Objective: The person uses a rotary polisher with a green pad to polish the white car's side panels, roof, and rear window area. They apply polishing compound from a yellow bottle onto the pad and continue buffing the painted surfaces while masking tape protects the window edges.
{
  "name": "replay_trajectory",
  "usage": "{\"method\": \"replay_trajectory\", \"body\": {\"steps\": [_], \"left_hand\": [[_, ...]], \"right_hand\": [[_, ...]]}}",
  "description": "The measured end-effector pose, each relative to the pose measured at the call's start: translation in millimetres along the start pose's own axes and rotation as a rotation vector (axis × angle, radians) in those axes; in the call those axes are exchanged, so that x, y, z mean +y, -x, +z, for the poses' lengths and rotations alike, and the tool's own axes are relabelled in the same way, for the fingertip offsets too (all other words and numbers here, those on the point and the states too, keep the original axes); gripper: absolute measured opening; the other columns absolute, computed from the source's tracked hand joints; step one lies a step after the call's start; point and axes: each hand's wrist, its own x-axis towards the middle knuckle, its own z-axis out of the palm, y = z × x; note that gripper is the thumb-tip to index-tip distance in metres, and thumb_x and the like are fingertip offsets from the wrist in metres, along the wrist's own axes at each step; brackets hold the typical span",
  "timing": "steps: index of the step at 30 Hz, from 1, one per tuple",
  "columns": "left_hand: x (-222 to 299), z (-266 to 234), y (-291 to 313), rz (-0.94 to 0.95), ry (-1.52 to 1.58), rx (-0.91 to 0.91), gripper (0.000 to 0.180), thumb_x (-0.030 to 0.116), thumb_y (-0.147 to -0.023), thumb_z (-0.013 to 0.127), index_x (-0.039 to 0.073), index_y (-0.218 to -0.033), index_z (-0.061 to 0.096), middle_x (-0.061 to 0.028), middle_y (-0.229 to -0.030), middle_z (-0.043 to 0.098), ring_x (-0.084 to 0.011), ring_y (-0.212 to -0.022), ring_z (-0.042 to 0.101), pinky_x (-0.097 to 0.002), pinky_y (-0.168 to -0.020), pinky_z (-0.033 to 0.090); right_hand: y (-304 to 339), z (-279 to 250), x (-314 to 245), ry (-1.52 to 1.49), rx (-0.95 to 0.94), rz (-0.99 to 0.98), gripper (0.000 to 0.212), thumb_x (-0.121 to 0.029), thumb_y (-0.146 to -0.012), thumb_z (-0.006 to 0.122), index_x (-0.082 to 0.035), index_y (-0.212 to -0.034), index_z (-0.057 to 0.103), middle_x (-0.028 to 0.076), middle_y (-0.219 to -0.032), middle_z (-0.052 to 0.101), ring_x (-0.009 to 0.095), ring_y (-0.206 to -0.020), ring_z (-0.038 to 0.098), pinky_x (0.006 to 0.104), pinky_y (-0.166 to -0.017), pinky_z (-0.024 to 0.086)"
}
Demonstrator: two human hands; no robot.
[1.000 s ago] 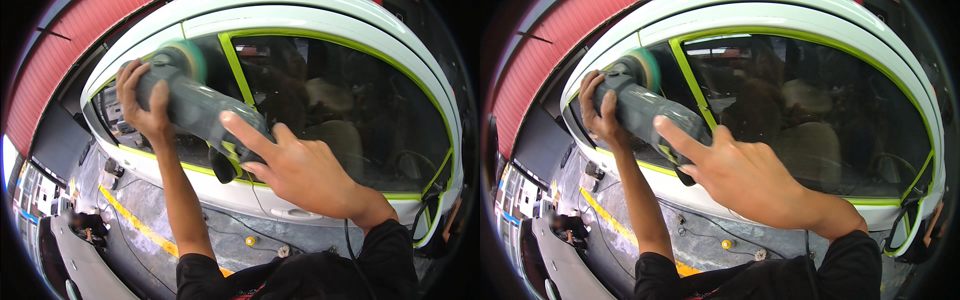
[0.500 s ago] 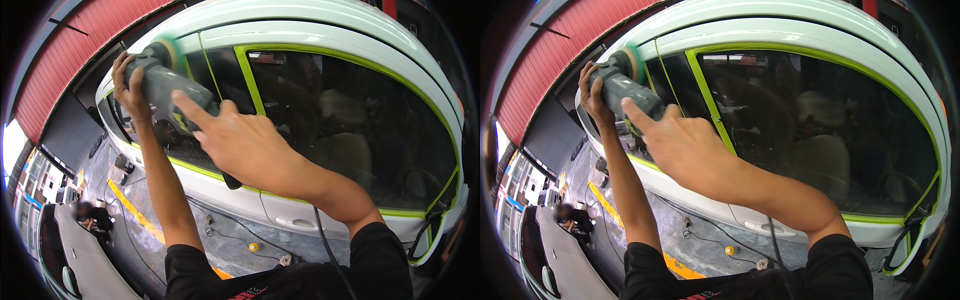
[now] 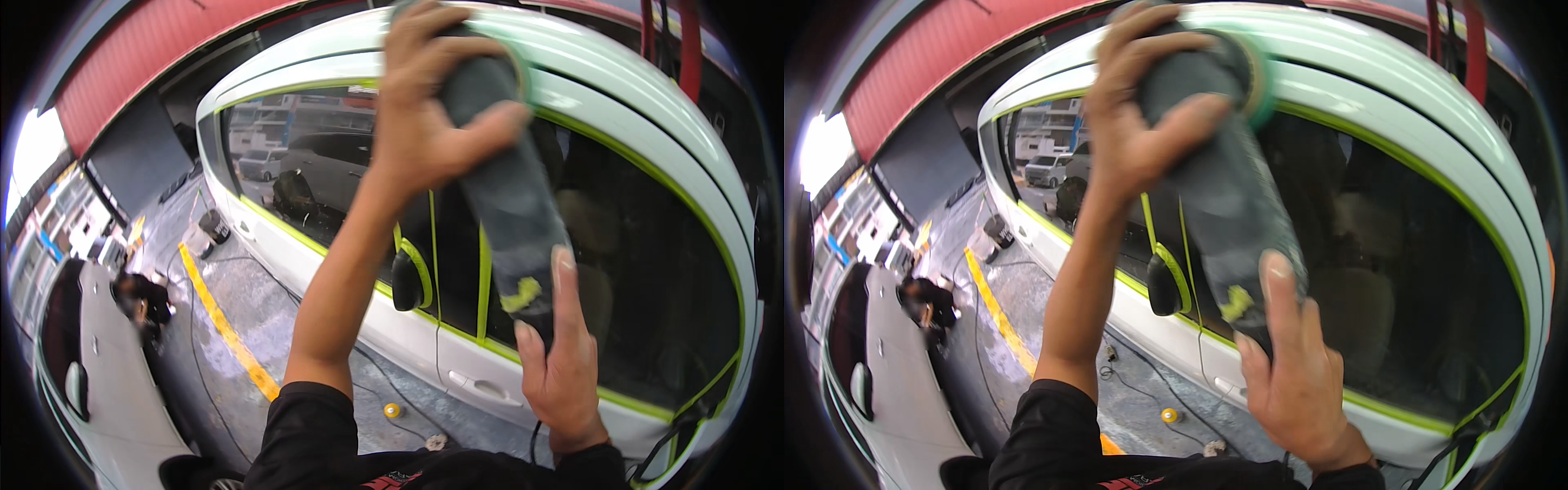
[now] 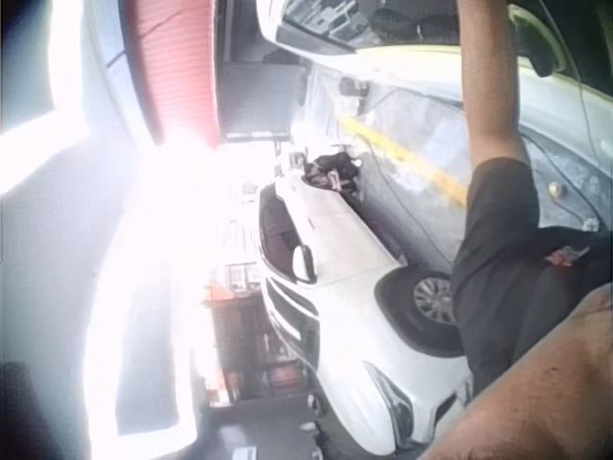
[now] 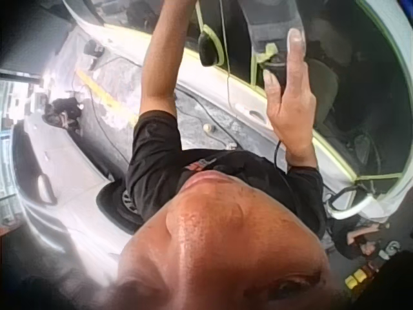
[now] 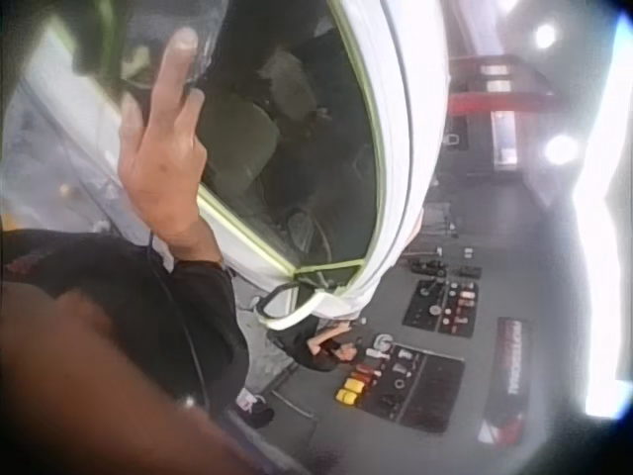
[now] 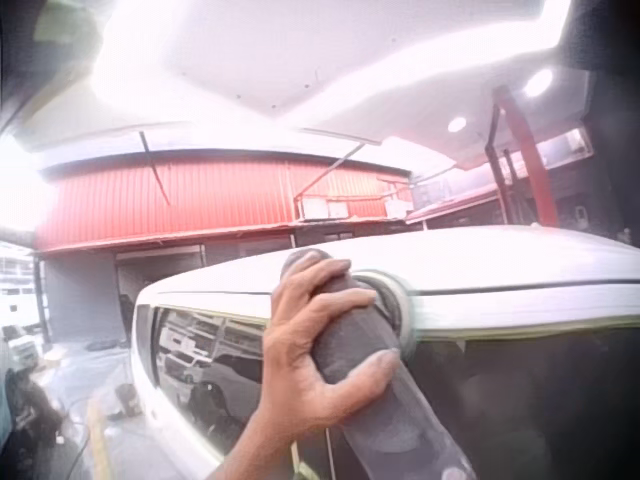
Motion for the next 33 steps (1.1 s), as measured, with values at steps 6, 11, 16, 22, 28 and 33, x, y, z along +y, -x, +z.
{"method": "replay_trajectory", "body": {"steps": [6, 11, 16, 22, 28, 33], "left_hand": [[-45.7, -21.8, -9.6, -0.047, 0.110, 0.022, 0.041, 0.028, -0.074, 0.080, 0.002, -0.106, 0.076, -0.0203, -0.131, 0.063, -0.0367, -0.135, 0.049, -0.0491, -0.115, 0.035], [-124.5, -69.4, -14.8, -0.245, 0.013, 0.088, 0.034, 0.025, -0.087, 0.077, 0.006, -0.115, 0.078, -0.0162, -0.137, 0.065, -0.0289, -0.133, 0.056, -0.0401, -0.115, 0.038], [-140.8, -75.1, -29.4, -0.386, 0.137, 0.084, 0.026, 0.013, -0.090, 0.068, 0.001, -0.110, 0.079, -0.0165, -0.134, 0.067, -0.0261, -0.131, 0.057, -0.0370, -0.115, 0.037], [-87.5, -29.8, -60.8, -0.370, 0.230, -0.051, 0.026, 0.013, -0.090, 0.067, 0.000, -0.110, 0.078, -0.0182, -0.138, 0.065, -0.0270, -0.134, 0.055, -0.0390, -0.117, 0.036], [-15.3, 36.2, -94.6, -0.314, 0.241, -0.165, 0.029, 0.017, -0.091, 0.066, 0.002, -0.113, 0.078, -0.0197, -0.140, 0.063, -0.0291, -0.138, 0.052, -0.0406, -0.118, 0.034], [54.0, 94.3, -126.2, -0.194, 0.289, -0.278, 0.029, 0.018, -0.091, 0.067, 0.002, -0.111, 0.078, -0.0186, -0.135, 0.066, -0.0287, -0.135, 0.054, -0.0402, -0.117, 0.036]], "right_hand": [[-43.2, 29.4, -8.3, -0.046, 0.088, -0.099, 0.074, -0.002, -0.095, 0.055, 0.003, -0.161, 0.023, 0.028, -0.160, 0.038, 0.039, -0.147, 0.042, 0.0402, -0.120, 0.033], [-134.7, 52.9, -29.1, 0.152, 0.067, -0.131, 0.071, -0.031, -0.102, 0.057, -0.029, -0.164, 0.022, 0.025, -0.092, 0.061, 0.046, -0.070, 0.066, 0.0536, -0.063, 0.057], [-146.5, 46.2, -52.3, 0.214, 0.098, -0.147, 0.070, -0.021, -0.098, 0.058, -0.016, -0.162, 0.029, 0.027, -0.093, 0.064, 0.036, -0.066, 0.072, 0.0414, -0.057, 0.060], [-93.2, 9.6, -39.0, 0.268, 0.241, -0.093, 0.077, -0.021, -0.093, 0.065, -0.012, -0.161, 0.031, 0.022, -0.087, 0.065, 0.026, -0.061, 0.072, 0.0320, -0.050, 0.057], [-34.3, -47.2, -16.5, 0.290, 0.285, -0.020, 0.080, -0.022, -0.091, 0.067, -0.011, -0.162, 0.031, 0.018, -0.081, 0.064, 0.022, -0.056, 0.070, 0.0293, -0.046, 0.054], [29.4, -107.4, -2.3, 0.236, 0.299, 0.065, 0.079, -0.021, -0.093, 0.065, -0.011, -0.162, 0.028, 0.019, -0.080, 0.064, 0.026, -0.055, 0.070, 0.0317, -0.044, 0.054]]}}
